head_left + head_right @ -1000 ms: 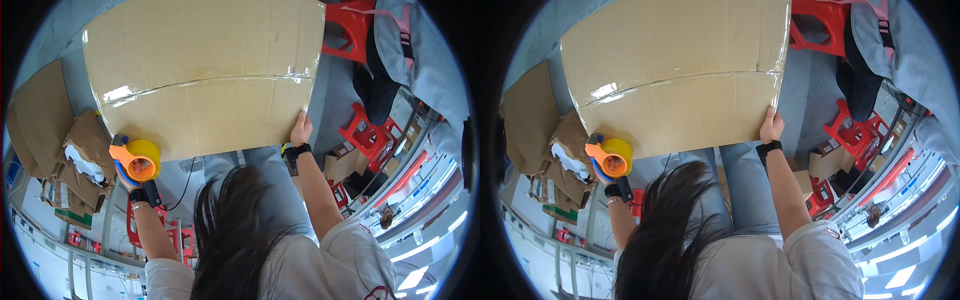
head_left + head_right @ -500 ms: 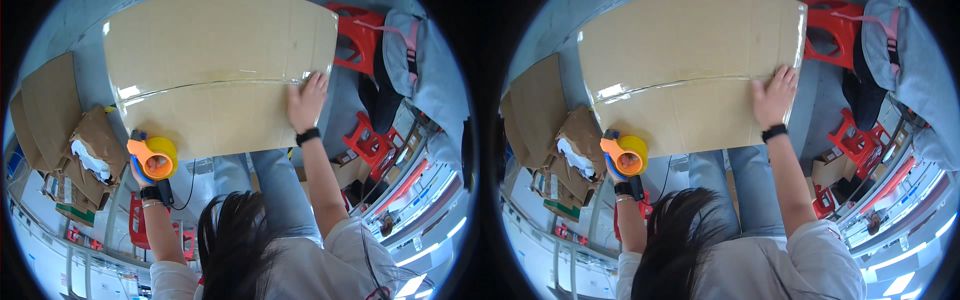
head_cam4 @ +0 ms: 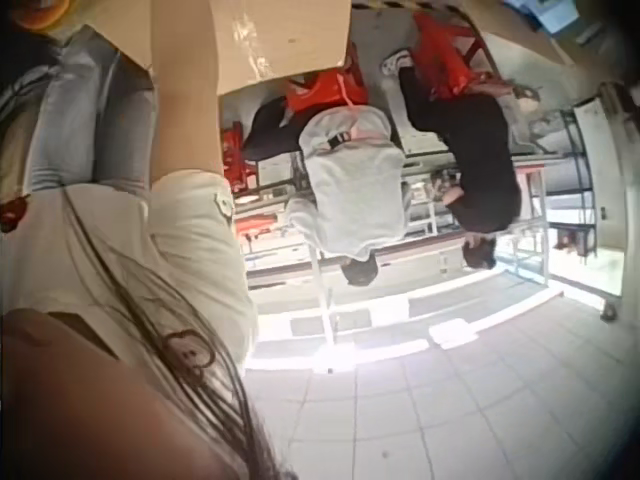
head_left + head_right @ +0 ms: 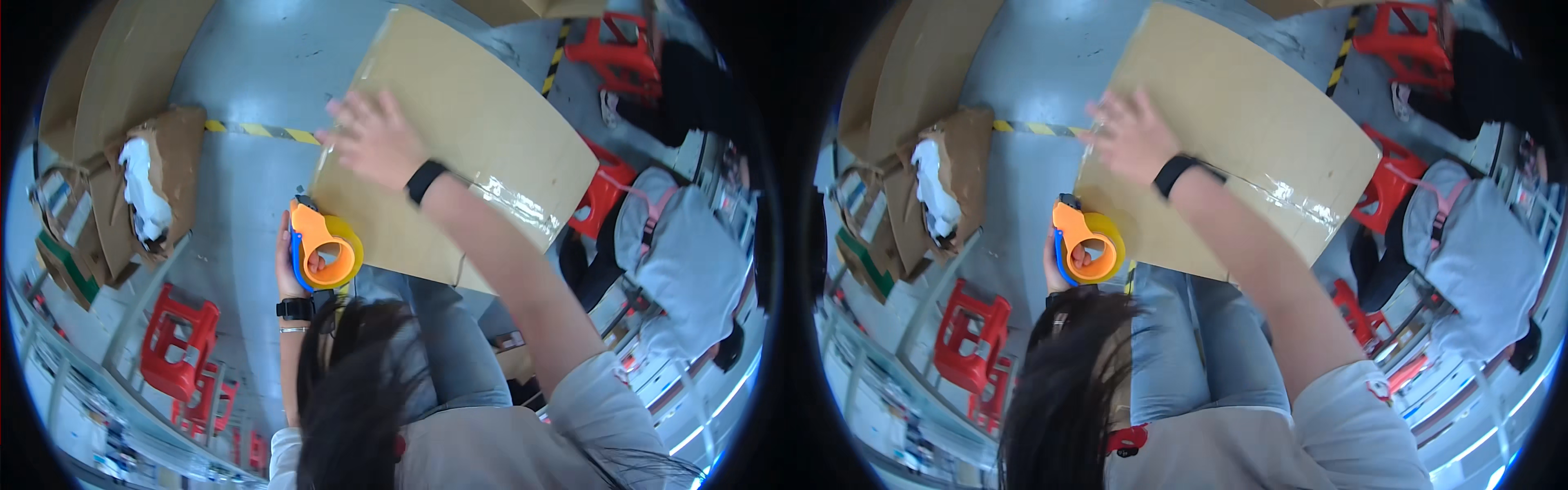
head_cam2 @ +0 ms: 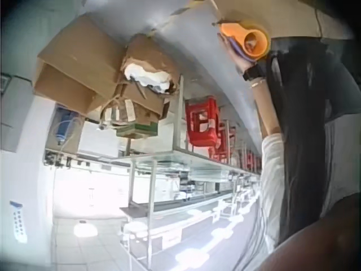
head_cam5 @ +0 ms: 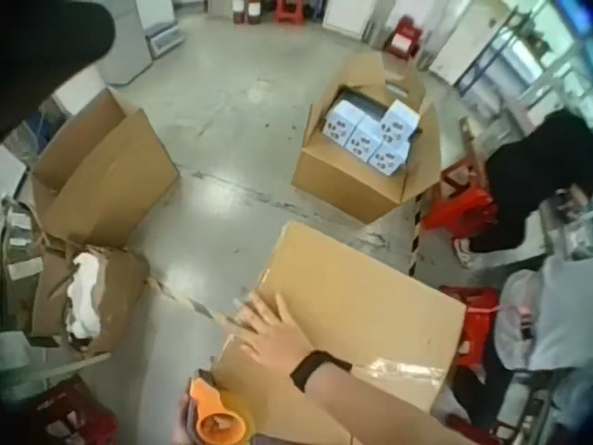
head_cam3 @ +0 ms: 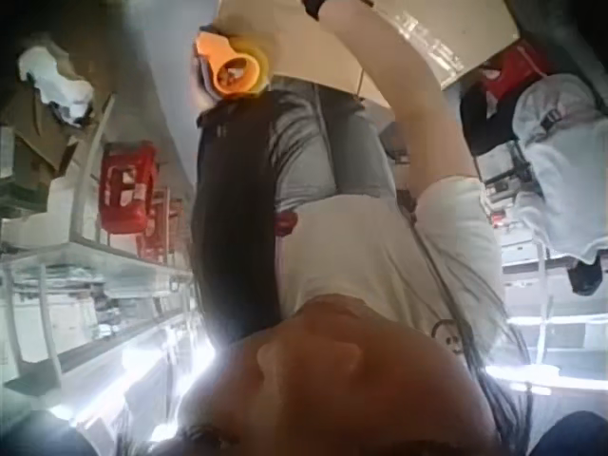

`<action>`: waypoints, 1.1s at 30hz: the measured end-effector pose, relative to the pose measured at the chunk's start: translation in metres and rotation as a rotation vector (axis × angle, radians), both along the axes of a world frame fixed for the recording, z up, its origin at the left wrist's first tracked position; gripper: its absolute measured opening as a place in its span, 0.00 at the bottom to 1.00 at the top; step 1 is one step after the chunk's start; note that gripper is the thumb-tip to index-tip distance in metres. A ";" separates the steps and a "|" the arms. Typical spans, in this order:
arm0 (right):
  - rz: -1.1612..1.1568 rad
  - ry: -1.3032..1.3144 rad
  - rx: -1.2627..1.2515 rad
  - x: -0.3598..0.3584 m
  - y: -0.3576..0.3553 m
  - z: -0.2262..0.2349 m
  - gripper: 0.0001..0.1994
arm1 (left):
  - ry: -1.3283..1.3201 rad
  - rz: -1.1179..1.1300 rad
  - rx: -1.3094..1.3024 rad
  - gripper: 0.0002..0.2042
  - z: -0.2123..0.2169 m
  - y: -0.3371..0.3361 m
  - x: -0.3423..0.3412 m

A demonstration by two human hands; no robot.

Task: Seal cardboard boxes using a handheld tape dispenser.

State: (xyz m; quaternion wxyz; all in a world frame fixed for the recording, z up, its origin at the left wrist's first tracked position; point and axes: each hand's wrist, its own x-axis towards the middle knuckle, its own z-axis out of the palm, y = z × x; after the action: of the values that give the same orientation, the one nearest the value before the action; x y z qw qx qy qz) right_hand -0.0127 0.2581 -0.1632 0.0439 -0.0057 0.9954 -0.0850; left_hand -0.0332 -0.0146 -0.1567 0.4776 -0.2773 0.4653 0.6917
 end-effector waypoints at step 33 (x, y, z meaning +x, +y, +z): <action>-0.819 -0.155 -0.389 -0.054 0.178 0.015 0.36 | 0.069 0.159 0.274 0.31 -0.025 -0.021 0.035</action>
State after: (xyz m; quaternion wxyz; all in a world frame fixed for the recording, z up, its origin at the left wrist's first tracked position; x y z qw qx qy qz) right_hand -0.0662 0.4356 -0.1479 0.0789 0.3864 0.8750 -0.2808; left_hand 0.0019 -0.0352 -0.1815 0.4384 -0.2217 0.3595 0.7933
